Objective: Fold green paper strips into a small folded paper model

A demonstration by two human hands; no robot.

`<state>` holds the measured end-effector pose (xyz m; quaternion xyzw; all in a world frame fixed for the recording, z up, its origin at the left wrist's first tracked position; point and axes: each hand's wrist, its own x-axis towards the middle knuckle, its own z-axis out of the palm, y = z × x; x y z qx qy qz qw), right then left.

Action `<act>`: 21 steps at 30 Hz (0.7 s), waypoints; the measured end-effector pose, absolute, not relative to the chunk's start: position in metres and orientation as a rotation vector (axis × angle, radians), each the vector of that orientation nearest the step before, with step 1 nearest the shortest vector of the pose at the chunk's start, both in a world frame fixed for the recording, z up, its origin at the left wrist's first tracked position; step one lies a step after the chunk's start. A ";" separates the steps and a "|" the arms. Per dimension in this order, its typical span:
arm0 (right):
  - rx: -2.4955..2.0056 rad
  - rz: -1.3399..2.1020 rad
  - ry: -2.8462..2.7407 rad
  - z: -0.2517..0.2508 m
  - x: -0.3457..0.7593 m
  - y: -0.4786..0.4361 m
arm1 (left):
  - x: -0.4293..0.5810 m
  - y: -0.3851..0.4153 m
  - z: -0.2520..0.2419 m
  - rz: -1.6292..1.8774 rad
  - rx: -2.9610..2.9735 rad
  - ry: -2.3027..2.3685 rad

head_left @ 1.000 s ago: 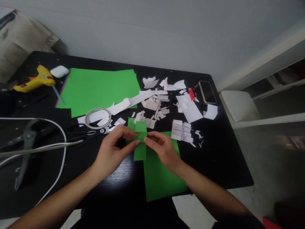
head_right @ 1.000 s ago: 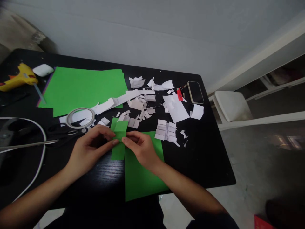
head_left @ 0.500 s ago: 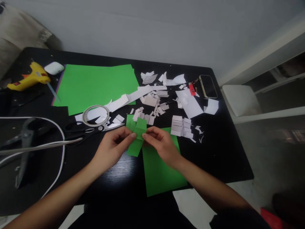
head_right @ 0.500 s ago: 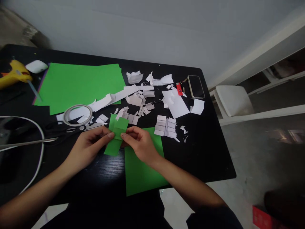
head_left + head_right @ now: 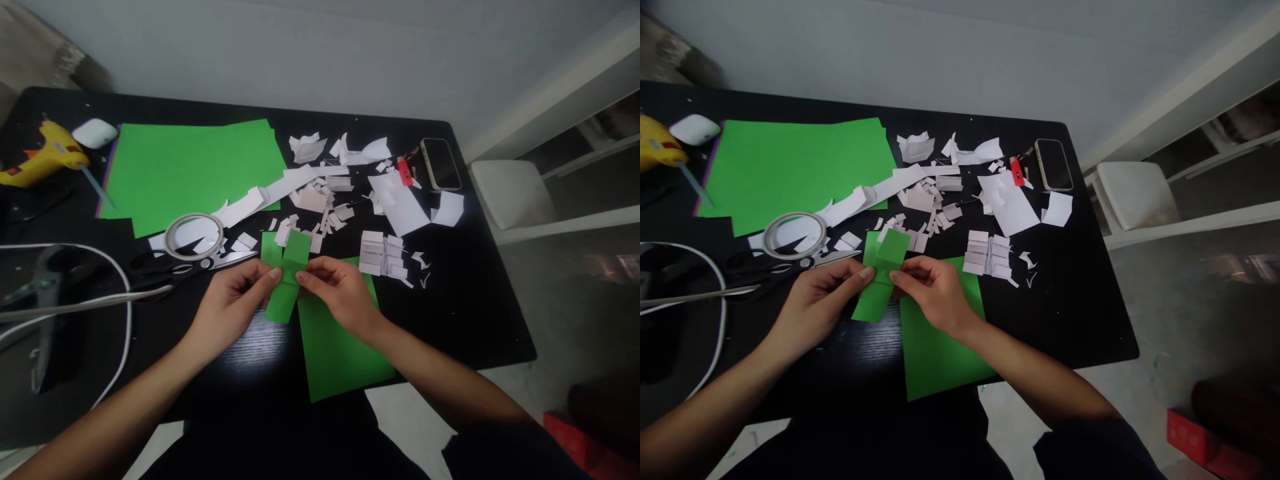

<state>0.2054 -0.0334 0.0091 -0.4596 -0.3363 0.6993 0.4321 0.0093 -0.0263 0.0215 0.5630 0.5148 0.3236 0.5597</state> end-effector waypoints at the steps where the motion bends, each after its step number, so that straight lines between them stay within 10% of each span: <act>1: -1.141 1.743 -0.842 0.009 0.205 -0.033 | 0.010 -0.027 0.022 0.771 1.332 1.221; 21: -1.256 1.562 -0.928 0.014 0.207 -0.034 | 0.017 -0.032 0.021 0.978 1.381 1.137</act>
